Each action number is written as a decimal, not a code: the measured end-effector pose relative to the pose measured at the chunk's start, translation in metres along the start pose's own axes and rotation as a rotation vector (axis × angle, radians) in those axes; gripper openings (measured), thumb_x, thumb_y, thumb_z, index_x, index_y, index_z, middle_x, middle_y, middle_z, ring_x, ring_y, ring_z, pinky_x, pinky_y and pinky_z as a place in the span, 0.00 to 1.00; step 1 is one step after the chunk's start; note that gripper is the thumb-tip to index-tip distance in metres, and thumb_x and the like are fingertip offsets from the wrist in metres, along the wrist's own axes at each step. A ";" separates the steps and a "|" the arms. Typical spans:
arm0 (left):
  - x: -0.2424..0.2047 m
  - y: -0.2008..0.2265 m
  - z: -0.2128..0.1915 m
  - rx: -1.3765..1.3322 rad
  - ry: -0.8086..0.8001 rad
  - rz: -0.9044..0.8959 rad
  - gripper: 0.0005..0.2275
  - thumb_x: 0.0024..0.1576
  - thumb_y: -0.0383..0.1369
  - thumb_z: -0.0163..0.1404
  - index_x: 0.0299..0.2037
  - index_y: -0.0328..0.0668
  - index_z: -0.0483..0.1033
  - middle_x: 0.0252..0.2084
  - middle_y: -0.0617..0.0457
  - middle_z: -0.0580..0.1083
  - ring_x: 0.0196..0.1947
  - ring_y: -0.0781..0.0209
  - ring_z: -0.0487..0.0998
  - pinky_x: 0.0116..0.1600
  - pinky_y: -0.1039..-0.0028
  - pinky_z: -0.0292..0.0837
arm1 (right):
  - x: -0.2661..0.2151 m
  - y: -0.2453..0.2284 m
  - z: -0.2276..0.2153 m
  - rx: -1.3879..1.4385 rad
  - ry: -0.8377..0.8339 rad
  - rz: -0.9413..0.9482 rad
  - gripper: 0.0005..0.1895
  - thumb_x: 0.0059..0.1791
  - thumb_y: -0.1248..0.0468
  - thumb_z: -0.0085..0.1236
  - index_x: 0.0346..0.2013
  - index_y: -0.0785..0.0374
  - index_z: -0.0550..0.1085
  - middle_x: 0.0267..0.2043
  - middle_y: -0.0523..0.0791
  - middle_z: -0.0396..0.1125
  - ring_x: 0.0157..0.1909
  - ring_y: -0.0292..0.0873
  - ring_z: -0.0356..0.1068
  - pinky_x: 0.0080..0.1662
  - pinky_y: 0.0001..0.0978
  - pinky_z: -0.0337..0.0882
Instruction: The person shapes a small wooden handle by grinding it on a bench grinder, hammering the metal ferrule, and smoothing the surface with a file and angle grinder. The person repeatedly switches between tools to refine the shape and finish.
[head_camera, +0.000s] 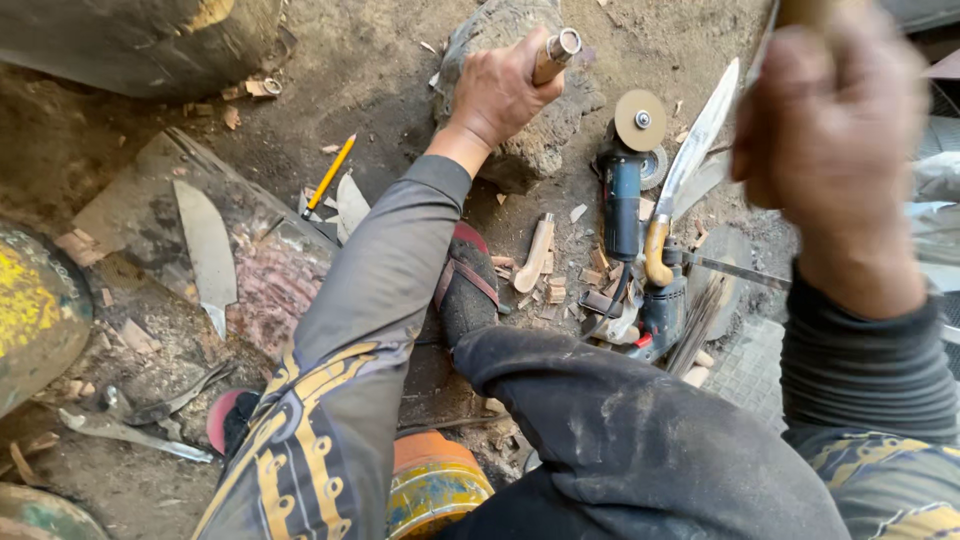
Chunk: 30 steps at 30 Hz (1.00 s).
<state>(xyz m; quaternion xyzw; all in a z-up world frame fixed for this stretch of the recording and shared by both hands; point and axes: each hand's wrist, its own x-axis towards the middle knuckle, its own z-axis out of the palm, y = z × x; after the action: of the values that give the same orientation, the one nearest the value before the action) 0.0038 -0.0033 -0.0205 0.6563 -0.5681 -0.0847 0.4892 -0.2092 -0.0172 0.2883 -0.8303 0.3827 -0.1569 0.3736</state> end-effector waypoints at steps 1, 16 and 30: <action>0.000 -0.002 0.002 0.000 0.011 0.007 0.14 0.65 0.44 0.52 0.53 0.49 0.67 0.27 0.53 0.78 0.23 0.58 0.82 0.35 0.64 0.82 | 0.002 -0.004 -0.001 0.044 0.032 -0.071 0.18 0.67 0.52 0.45 0.43 0.63 0.68 0.27 0.42 0.66 0.23 0.36 0.68 0.25 0.27 0.64; 0.005 -0.010 -0.001 -0.017 0.016 -0.025 0.12 0.62 0.43 0.57 0.47 0.49 0.71 0.27 0.53 0.76 0.25 0.57 0.80 0.36 0.60 0.78 | 0.001 0.013 0.021 0.078 -0.049 -0.002 0.21 0.64 0.46 0.50 0.43 0.63 0.67 0.25 0.42 0.65 0.20 0.35 0.66 0.21 0.26 0.64; -0.009 -0.011 0.005 0.050 0.061 0.022 0.16 0.57 0.49 0.59 0.42 0.49 0.71 0.29 0.49 0.75 0.28 0.53 0.79 0.33 0.59 0.77 | -0.003 0.068 0.079 0.228 -0.063 0.371 0.18 0.60 0.49 0.48 0.41 0.61 0.64 0.24 0.40 0.61 0.20 0.36 0.63 0.23 0.28 0.65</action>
<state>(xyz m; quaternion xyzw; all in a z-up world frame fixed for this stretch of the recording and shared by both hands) 0.0051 0.0001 -0.0354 0.6643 -0.5620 -0.0450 0.4907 -0.2030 -0.0038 0.1850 -0.7024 0.4969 -0.1017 0.4994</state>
